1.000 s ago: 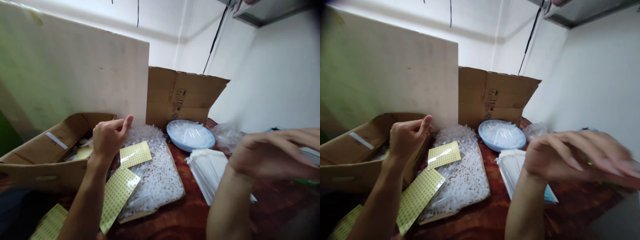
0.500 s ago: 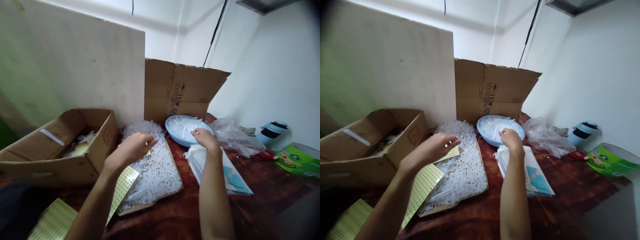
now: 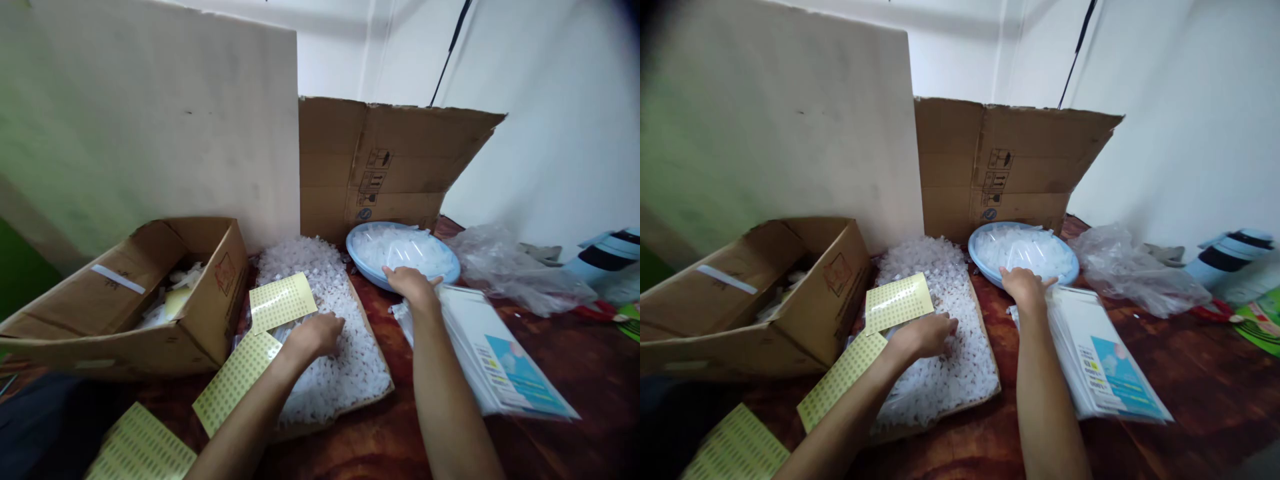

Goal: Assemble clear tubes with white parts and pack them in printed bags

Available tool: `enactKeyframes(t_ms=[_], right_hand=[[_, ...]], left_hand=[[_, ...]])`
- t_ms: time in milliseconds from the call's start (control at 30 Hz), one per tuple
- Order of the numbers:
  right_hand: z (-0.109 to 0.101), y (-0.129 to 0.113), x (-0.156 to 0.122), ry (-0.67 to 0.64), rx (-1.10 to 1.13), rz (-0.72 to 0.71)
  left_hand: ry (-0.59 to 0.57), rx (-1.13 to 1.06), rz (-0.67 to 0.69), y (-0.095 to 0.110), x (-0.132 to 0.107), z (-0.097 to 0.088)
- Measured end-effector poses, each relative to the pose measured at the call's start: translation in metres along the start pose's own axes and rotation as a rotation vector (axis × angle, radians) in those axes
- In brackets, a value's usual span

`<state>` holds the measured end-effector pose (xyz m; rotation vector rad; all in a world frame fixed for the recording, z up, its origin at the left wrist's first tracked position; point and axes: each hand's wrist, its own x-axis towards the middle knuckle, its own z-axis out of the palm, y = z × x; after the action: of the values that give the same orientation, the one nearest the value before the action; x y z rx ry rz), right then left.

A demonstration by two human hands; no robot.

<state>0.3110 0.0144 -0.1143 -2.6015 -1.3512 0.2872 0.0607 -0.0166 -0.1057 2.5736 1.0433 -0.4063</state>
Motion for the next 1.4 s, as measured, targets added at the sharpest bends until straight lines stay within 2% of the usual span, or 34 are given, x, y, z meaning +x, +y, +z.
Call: enactKeyframes(t_ms=[133, 233, 333, 467, 533, 633, 733, 800, 900, 967, 1100, 1233, 1400], right_hand=[[0.006, -0.004, -0.001, 0.051, 0.034, -0.019], [0.004, -0.010, -0.006, 0.146, 0.061, -0.027], [-0.003, -0.016, -0.012, 0.268, 0.104, -0.051], [-0.021, -0.022, -0.017, 0.399, 0.200, -0.113], [-0.034, -0.027, -0.022, 0.482, 0.344, -0.177], [-0.052, -0.042, -0.037, 0.590, 0.889, -0.369], [-0.060, -0.065, -0.062, 0.540, 1.320, -0.486], [-0.059, -0.082, -0.078, 0.395, 1.490, -0.522], [-0.050, -0.106, -0.094, 0.034, 1.586, -0.575], [-0.043, -0.119, -0.099, -0.090, 1.557, -0.614], [-0.030, -0.133, -0.099, -0.072, 1.469, -0.628], [-0.018, -0.135, -0.095, -0.011, 1.496, -0.593], [-0.022, -0.131, -0.096, -0.018, 1.447, -0.625]], left_hand=[[0.045, -0.042, 0.015, -0.006, 0.008, 0.004], [0.105, -0.092, 0.043, -0.012, 0.010, 0.002], [0.171, -0.150, 0.076, -0.023, 0.003, -0.009], [0.262, -0.192, 0.098, -0.042, -0.017, -0.031], [0.323, -0.229, 0.112, -0.051, -0.027, -0.043], [0.539, -0.373, 0.123, -0.058, -0.038, -0.059], [0.823, -0.559, 0.084, -0.060, -0.043, -0.070], [0.940, -0.654, 0.081, -0.059, -0.044, -0.074], [1.002, -0.739, 0.145, -0.057, -0.043, -0.079], [1.026, -0.779, 0.192, -0.058, -0.040, -0.081], [1.091, -0.786, 0.198, -0.063, -0.038, -0.083], [1.126, -0.718, 0.168, -0.072, -0.039, -0.081], [1.095, -0.703, 0.182, -0.075, -0.037, -0.080]])
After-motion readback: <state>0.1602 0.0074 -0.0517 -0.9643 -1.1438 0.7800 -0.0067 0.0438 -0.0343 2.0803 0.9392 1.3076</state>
